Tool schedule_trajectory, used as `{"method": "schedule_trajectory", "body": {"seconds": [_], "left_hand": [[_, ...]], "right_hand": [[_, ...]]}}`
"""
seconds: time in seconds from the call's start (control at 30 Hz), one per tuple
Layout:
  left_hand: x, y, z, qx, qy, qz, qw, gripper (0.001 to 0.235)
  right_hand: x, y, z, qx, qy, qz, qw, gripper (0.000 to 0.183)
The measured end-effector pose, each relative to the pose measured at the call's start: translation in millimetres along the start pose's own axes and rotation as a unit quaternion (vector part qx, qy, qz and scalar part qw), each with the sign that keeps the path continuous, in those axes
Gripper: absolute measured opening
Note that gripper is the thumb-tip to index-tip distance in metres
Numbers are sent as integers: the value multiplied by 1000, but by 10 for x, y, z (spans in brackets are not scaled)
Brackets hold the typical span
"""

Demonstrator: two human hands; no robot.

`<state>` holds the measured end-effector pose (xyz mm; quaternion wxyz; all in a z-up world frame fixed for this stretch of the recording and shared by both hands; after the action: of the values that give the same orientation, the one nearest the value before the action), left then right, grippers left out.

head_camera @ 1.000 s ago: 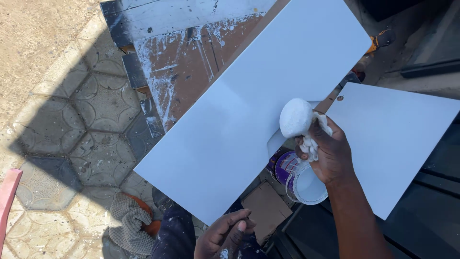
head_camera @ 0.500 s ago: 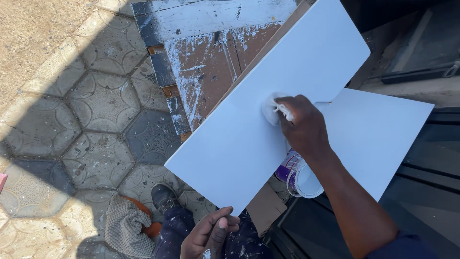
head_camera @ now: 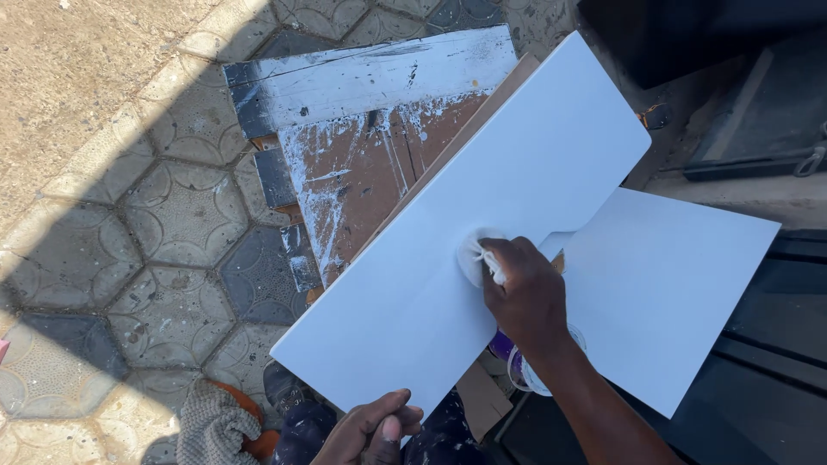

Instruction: The person applies white paint to rectangular boards using a cloth. They repeatedly dip the cloth into a paint bucket and wipe the surface of the boards, which are resting on a makeshift stand. The person also moves the boards to different positions, including leaning them against a door, to continue painting.

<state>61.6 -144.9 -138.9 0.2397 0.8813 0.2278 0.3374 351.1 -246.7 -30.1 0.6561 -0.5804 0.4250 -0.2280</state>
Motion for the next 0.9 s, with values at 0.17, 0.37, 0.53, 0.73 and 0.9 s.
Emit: {"method": "schedule_trajectory", "body": {"seconds": [0.17, 0.37, 0.53, 0.73, 0.9], "left_hand": [[-166, 439, 598, 59, -6, 34, 998, 60], [619, 1065, 990, 236, -21, 47, 970, 52], [1029, 1167, 977, 263, 108, 69, 956, 45], [1606, 939, 258, 437, 81, -6, 896, 39], [1838, 609, -517, 587, 201, -16, 784, 31]], "right_hand": [[1103, -460, 912, 55, 20, -31, 998, 35], [2515, -898, 1900, 93, -11, -57, 994, 23], [3281, -1235, 2232, 67, 147, 179, 971, 15], [2297, -829, 1766, -36, 176, 184, 966, 15], [978, -435, 991, -89, 137, 159, 974, 17]]}}
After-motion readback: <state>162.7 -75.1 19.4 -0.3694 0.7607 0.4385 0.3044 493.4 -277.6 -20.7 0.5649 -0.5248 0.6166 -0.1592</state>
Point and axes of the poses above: each hand's wrist, its own z-axis towards the middle knuckle, its own y-axis out of the palm, x = y × z, the point moved 7 cm from there along z, towards the middle knuckle, and after that the axes turned 2 degrees about -y, right-handed, at the moved point
